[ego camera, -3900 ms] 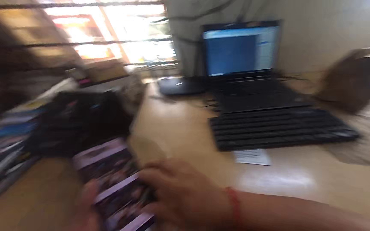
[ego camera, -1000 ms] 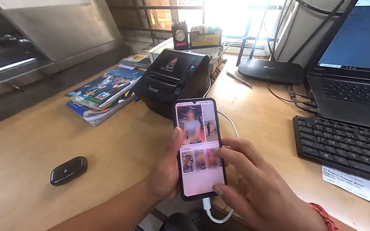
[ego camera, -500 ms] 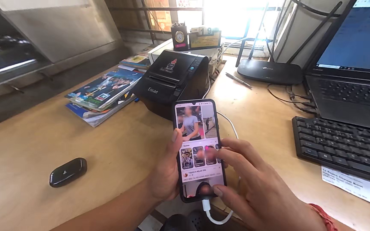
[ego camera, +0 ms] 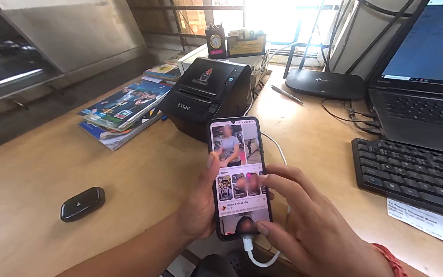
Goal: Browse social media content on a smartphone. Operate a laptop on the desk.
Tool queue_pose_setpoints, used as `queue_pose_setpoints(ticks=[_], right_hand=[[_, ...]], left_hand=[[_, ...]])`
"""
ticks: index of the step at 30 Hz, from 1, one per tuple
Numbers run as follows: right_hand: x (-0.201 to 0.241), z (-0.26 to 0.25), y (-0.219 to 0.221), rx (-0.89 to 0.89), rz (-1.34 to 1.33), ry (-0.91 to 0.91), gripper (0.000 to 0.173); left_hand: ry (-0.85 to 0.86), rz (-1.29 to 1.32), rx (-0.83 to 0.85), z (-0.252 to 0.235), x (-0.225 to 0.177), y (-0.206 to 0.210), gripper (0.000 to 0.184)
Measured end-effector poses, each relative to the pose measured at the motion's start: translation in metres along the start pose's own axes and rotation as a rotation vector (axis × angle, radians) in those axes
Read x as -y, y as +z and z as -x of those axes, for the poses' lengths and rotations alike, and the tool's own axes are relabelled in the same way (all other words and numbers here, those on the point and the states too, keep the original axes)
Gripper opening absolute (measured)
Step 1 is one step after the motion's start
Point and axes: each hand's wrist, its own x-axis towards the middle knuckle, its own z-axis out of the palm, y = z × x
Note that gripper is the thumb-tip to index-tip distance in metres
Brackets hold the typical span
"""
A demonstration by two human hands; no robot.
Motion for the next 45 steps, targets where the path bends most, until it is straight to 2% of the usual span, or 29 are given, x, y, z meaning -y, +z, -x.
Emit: queue_pose_setpoints(ticks=[12,17,21,32,36,45], right_hand=[[-0.0001,0.0005,-0.0007,0.021,-0.007,-0.006,0.037],[-0.0002,-0.0004,-0.0008,0.016,0.0,0.002,0.052],[-0.0002,0.0005,-0.0007,0.019,0.013,0.001,0.044],[-0.0005,0.0003,-0.0004,0.024,0.023,0.0,0.044],[-0.0002,0.0005,-0.0006,0.012,0.006,-0.002,0.035],[-0.0002,0.0001,-0.0007,0.017,0.002,-0.002,0.037]], left_hand=[[-0.019,0.035,0.008,0.0,-0.0001,-0.0002,0.065],[-0.003,0.041,0.025,0.0,0.0003,-0.0006,0.062],[-0.001,0.024,0.029,0.0,0.0009,-0.001,0.057],[-0.03,0.006,0.002,0.0015,0.0007,-0.0007,0.059],[-0.012,-0.003,0.017,0.0007,0.0011,-0.0018,0.058],[0.013,-0.033,0.003,0.0,-0.0001,-0.0002,0.056]])
